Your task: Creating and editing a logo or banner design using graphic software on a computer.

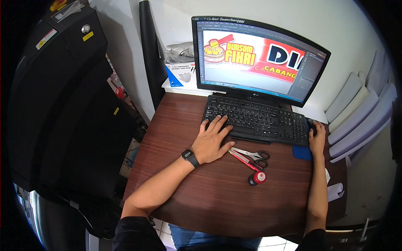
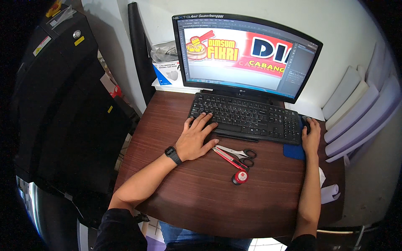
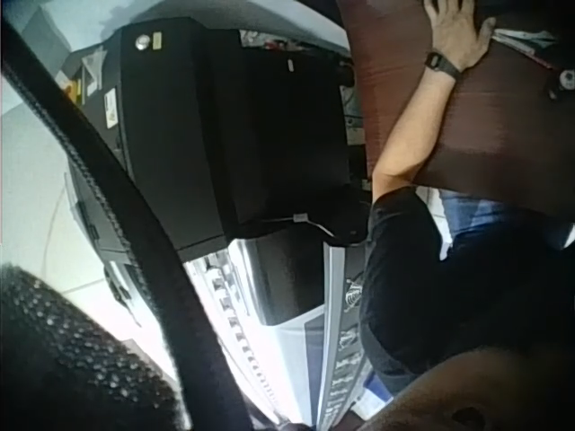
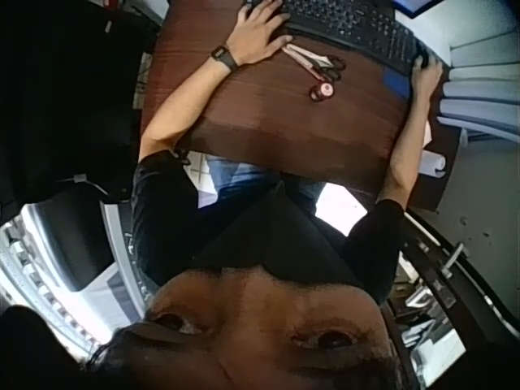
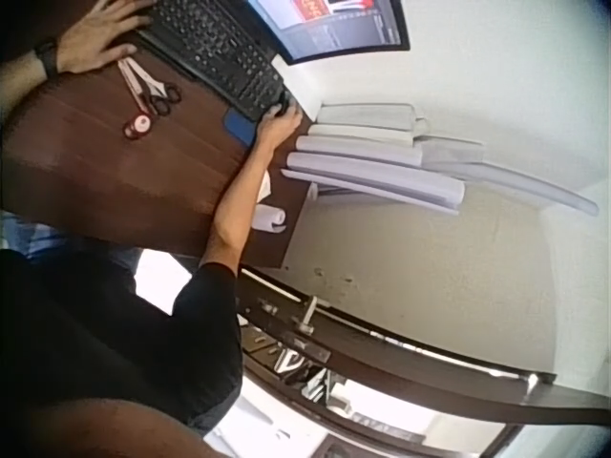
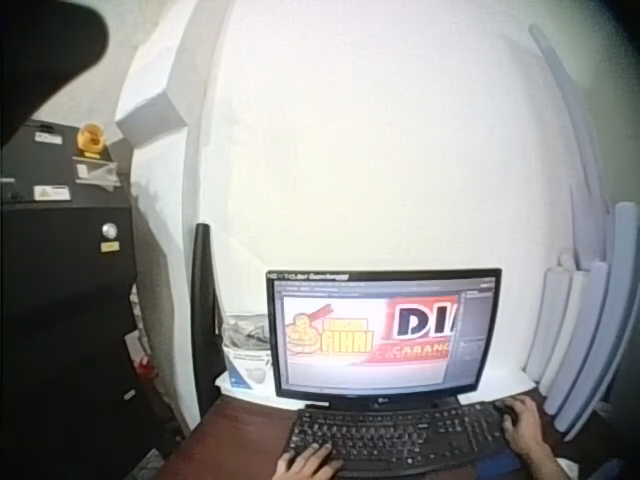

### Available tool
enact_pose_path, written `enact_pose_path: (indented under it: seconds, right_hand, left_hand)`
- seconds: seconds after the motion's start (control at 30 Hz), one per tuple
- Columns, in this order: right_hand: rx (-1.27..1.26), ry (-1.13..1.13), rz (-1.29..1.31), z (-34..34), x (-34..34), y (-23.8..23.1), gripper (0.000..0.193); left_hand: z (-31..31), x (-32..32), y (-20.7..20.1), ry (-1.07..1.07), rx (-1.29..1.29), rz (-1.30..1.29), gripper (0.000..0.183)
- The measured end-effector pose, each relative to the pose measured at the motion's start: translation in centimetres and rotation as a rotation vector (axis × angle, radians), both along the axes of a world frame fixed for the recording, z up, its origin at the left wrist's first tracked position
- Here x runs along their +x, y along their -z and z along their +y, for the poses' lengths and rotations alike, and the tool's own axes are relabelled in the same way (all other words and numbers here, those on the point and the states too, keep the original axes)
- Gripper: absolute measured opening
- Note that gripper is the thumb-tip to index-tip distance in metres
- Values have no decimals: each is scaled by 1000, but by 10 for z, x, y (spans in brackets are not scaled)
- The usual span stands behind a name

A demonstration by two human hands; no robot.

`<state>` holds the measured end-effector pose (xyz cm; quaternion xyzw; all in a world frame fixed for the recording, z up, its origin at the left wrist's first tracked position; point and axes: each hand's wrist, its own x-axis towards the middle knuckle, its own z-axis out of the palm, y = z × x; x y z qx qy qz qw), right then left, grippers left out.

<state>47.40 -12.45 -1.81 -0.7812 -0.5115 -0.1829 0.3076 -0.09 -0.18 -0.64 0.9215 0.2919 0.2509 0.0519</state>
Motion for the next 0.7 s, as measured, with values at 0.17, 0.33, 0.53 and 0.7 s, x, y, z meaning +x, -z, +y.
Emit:
enact_pose_path:
  seconds: [0.17, 0.33, 0.53, 0.7]
  right_hand:
    - [9, -1, 21, 1, -1, 0, 40]
    - [-5, 14, 17, 1, -2, -1, 40]
    - [-3, 19, 25, 1, -2, 0, 40]
    - [-6, 5, 22, 1, -1, -1, 40]
  left_hand:
    - [0, 0, -1, -6, -6, 8, 56]
    - [0, 0, 0, -3, -22, 8, 56]
    - [-1, 0, -3, -10, -29, 20, 56]
    - [0, 1, -1, -14, -25, 18, 56]
